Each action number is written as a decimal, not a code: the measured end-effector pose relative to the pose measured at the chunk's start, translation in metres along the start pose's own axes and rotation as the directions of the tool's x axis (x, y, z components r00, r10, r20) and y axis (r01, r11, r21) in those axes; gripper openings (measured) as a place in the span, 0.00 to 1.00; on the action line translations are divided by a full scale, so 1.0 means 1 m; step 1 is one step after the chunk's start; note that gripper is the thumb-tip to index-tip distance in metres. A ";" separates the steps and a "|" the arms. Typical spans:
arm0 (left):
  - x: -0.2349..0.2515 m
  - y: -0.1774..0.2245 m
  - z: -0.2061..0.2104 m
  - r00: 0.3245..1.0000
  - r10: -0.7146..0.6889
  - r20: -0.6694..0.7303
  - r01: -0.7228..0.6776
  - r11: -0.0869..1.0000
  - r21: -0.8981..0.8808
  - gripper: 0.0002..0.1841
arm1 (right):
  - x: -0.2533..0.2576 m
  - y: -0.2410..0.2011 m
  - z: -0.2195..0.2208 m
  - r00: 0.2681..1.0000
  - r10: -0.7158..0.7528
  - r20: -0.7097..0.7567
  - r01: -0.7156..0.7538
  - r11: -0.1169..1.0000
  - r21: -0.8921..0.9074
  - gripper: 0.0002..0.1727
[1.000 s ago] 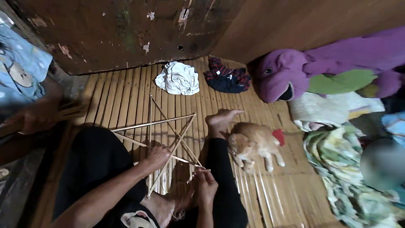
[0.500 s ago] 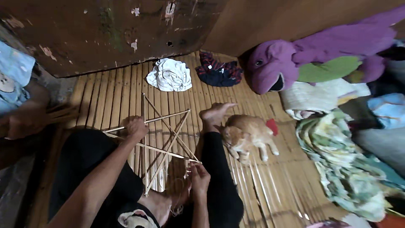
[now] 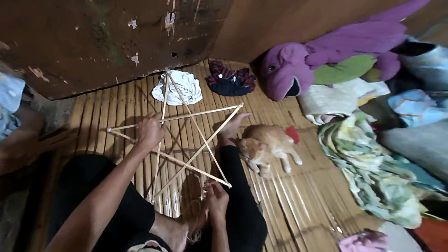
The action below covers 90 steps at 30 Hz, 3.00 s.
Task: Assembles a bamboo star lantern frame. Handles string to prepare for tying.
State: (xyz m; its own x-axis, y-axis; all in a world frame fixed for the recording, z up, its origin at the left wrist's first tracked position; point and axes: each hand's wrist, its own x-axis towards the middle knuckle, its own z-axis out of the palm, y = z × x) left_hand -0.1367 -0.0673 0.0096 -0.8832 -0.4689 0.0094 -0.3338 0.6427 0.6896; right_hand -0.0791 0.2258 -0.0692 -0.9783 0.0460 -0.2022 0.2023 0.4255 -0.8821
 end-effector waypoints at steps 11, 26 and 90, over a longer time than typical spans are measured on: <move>0.029 0.001 -0.020 0.955 0.270 0.127 -0.291 0.936 0.198 0.19 | 0.001 -0.014 -0.004 0.975 0.208 0.074 -0.135 0.828 -0.545 0.17; 0.082 -0.055 0.069 0.896 0.093 0.434 -0.288 0.866 0.408 0.22 | 0.029 -0.009 0.016 0.894 0.446 0.032 -0.296 0.643 -0.707 0.25; -0.183 -0.025 0.013 0.934 0.166 0.315 0.054 0.809 -0.585 0.10 | -0.044 -0.044 0.017 0.893 -0.278 0.354 0.051 0.844 0.534 0.11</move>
State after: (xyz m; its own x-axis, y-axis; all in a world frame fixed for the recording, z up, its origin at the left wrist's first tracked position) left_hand 0.0292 0.0104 -0.0192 -0.9845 -0.1408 -0.1050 -0.1249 0.1408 0.9821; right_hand -0.0444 0.1895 -0.0287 -0.9136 -0.3973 -0.0863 0.1452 -0.1208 -0.9820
